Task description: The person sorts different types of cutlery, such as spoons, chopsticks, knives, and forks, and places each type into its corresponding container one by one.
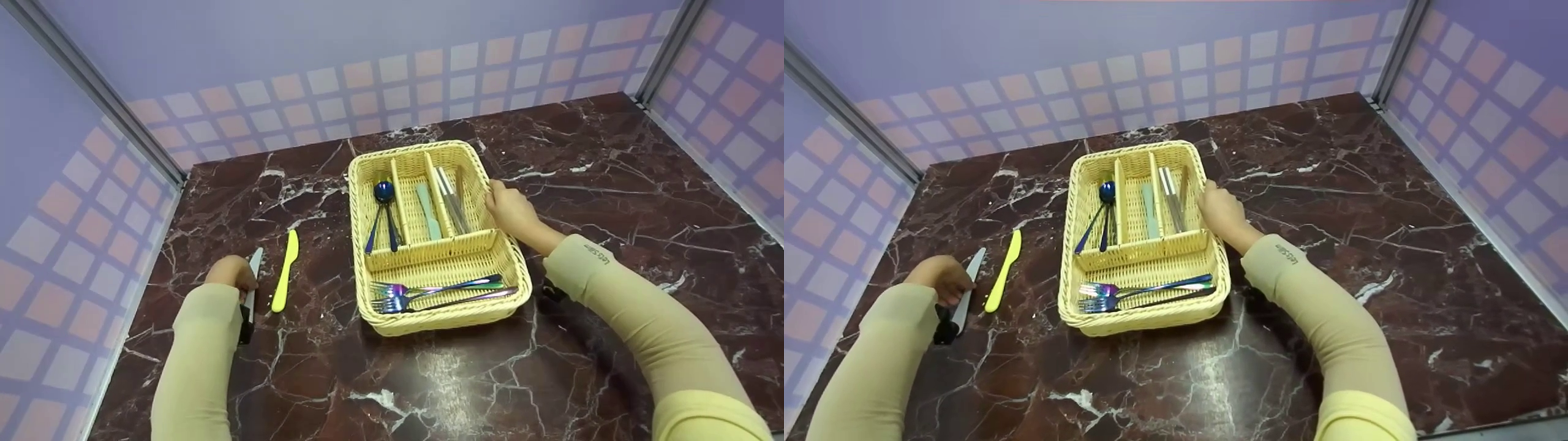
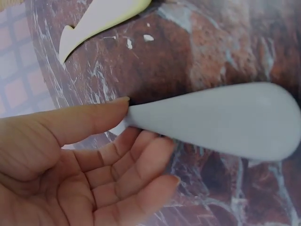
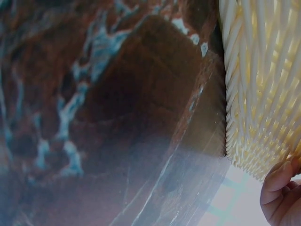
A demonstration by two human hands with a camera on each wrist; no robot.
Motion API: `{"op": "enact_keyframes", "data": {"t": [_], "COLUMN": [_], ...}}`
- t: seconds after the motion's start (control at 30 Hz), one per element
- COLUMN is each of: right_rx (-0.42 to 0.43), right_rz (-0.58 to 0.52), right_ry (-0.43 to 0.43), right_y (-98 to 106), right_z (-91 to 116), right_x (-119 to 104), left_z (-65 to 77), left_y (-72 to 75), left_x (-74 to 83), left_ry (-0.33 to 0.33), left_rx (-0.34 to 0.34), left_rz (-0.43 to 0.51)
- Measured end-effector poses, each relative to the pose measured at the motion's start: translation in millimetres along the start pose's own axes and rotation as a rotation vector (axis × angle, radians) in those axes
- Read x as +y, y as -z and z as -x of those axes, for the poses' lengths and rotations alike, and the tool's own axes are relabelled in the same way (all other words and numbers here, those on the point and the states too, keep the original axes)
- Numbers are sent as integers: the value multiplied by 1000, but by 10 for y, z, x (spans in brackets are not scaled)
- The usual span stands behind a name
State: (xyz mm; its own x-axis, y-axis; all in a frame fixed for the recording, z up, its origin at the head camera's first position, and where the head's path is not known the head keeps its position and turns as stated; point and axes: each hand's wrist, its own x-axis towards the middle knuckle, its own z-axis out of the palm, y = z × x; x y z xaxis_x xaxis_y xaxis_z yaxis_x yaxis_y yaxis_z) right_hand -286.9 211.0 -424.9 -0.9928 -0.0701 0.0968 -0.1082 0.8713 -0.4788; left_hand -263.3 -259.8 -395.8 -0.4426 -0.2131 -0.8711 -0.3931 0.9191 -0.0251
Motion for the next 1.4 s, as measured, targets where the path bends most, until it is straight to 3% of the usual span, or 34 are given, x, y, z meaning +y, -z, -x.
{"op": "enact_keyframes", "data": {"t": [0.07, 0.17, 0.37, 0.4, 0.47, 0.5, 0.53, 0.57, 0.6, 0.63, 0.7, 0.73, 0.77, 0.83, 0.93, 1.13, 1.3, 1.4], "right_rx": [1, -4, 7, 7, 3, 3, 3, 4, 5, 7, 16, 18, 19, 20, 16, 13, 20, 20], "right_rz": [-1, -1, 5, 5, 6, 6, 5, 4, 4, 2, -2, -2, -2, -2, 0, -2, -4, -7], "right_ry": [-1, -1, 11, 11, 8, 7, 6, 6, 6, 7, 8, 6, 4, 1, -5, -15, -11, -8], "right_y": [-3, -7, -3, -3, 2, 5, 7, 11, 16, 20, 27, 29, 32, 32, 24, 0, -14, -13], "right_z": [-6, -13, -12, -11, -12, -10, -11, -10, -7, -5, 1, 2, 6, 8, 8, -2, -6, -7], "right_x": [-8, -19, -35, -37, -42, -45, -45, -47, -47, -45, -38, -34, -31, -21, -15, -2, 2, 8], "left_z": [-4, -23, -113, -240, -332, -598, -739, -762, -726, -559, -339, 13, 248, 465, 628, 936, 1033, 1044], "left_y": [-12, -35, -48, 4, 51, 133, 205, 247, 285, 272, 318, 286, 270, 302, 364, 326, 211, 124], "left_x": [-15, -61, -136, -176, -195, -258, -274, -261, -223, -142, -6, 139, 246, 433, 719, 1363, 1873, 2157], "left_ry": [25, 14, -32, -38, -32, -22, -11, -19, -37, -52, -131, -190, -253, -350, -456, -566, -655, -668], "left_rx": [-59, -62, -14, -54, -39, -43, -52, -34, -8, 79, 172, 246, 314, 405, 484, 547, 641, 682], "left_rz": [106, 221, 256, 267, 260, 265, 268, 265, 250, 242, 279, 269, 292, 374, 456, 630, 646, 635]}}
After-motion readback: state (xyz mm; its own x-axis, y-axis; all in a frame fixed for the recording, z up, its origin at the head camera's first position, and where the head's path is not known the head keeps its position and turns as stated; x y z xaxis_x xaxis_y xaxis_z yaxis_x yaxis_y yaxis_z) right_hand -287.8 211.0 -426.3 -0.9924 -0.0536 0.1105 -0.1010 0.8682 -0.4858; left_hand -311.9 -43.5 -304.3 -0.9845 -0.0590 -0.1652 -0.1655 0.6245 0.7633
